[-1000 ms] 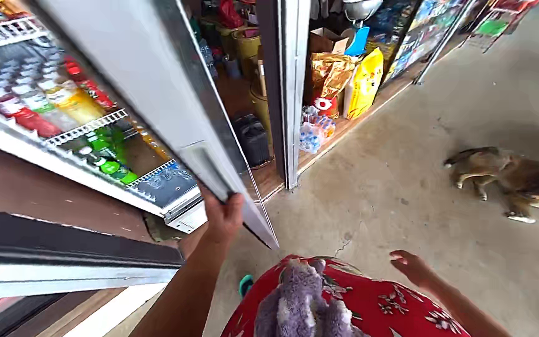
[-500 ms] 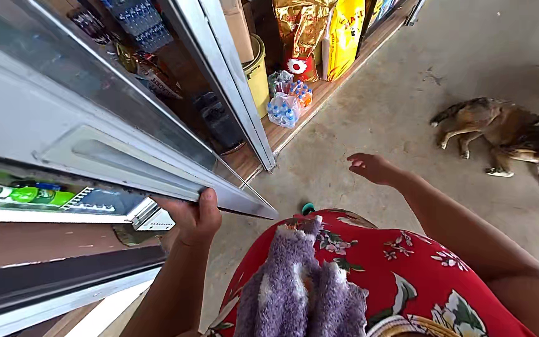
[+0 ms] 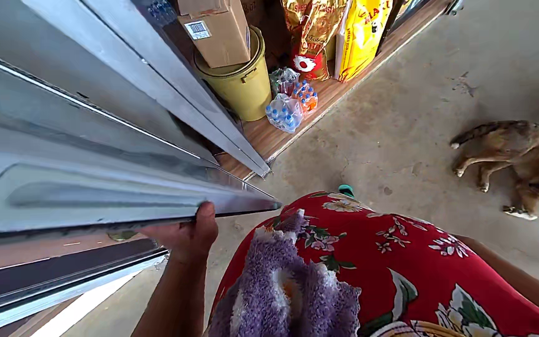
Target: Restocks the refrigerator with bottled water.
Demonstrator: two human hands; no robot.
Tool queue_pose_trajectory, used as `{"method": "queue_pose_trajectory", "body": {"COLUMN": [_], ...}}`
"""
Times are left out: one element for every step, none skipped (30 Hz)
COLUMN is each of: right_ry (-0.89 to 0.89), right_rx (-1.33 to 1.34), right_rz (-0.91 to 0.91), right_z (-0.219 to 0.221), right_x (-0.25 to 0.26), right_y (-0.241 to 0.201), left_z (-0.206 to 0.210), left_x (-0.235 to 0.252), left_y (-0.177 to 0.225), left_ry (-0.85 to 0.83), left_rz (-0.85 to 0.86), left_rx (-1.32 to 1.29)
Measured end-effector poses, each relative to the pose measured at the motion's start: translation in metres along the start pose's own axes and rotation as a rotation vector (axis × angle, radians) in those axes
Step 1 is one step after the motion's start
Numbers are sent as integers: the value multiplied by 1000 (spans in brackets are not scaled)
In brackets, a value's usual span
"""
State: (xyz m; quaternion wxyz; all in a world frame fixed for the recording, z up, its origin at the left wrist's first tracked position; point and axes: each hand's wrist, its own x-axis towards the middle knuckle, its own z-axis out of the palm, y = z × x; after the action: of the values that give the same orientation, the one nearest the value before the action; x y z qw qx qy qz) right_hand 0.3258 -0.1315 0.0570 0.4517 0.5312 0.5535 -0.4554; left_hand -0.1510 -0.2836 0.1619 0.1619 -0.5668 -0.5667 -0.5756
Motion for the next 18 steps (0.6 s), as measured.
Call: {"method": "queue_pose_trajectory", "body": {"right_ry": [27,82,157,225,274,315,353,399,461,522,563,578,577,561,531,497,468,446], "right_rx": [-49,-105,-160,-194,-227,-248,-256,-249,-240,-235,-224,-203,-180,-183,-215,-256,-285,-321], "right_rz": [-28,-64,-99,-128,-151,-178,-209,-249,-301,-352,-391,-429,-469,-497,-518,-539,-564,-573], "right_z": [-27,-59,-97,-138,-179,-218,-257,-293,-324,-351,-372,-388,-400,-408,-412,-411,-411,-416], "right_x": [31,68,101,122,132,137,141,148,163,177,185,187,188,192,198,209,218,228], "right_y": [17,35,45,43,31,13,-7,-27,-47,-68,-93,-122,-150,-177,-202,-224,-247,-268], "left_z": [8,16,25,33,41,48,56,63,69,76,83,90,97,103,108,111,112,115], "left_x": [1,2,3,3,4,5,6,8,10,13,16,18,20,21,21,24,28,29], "left_y": [1,2,3,3,5,8,10,12,14,15,16,17,17,16,17,18,14,12], "left_ry": [20,42,70,106,134,158,171,171,163,163,165,168,175,183,187,188,191,203], "left_rz": [-14,-31,-49,-67,-86,-108,-128,-141,-152,-163,-172,-182,-187,-191,-209,-234,-261,-299], "left_rx": [55,101,151,196,243,286,322,360,401,426,447,457,461,455,449,440,441,451]}}
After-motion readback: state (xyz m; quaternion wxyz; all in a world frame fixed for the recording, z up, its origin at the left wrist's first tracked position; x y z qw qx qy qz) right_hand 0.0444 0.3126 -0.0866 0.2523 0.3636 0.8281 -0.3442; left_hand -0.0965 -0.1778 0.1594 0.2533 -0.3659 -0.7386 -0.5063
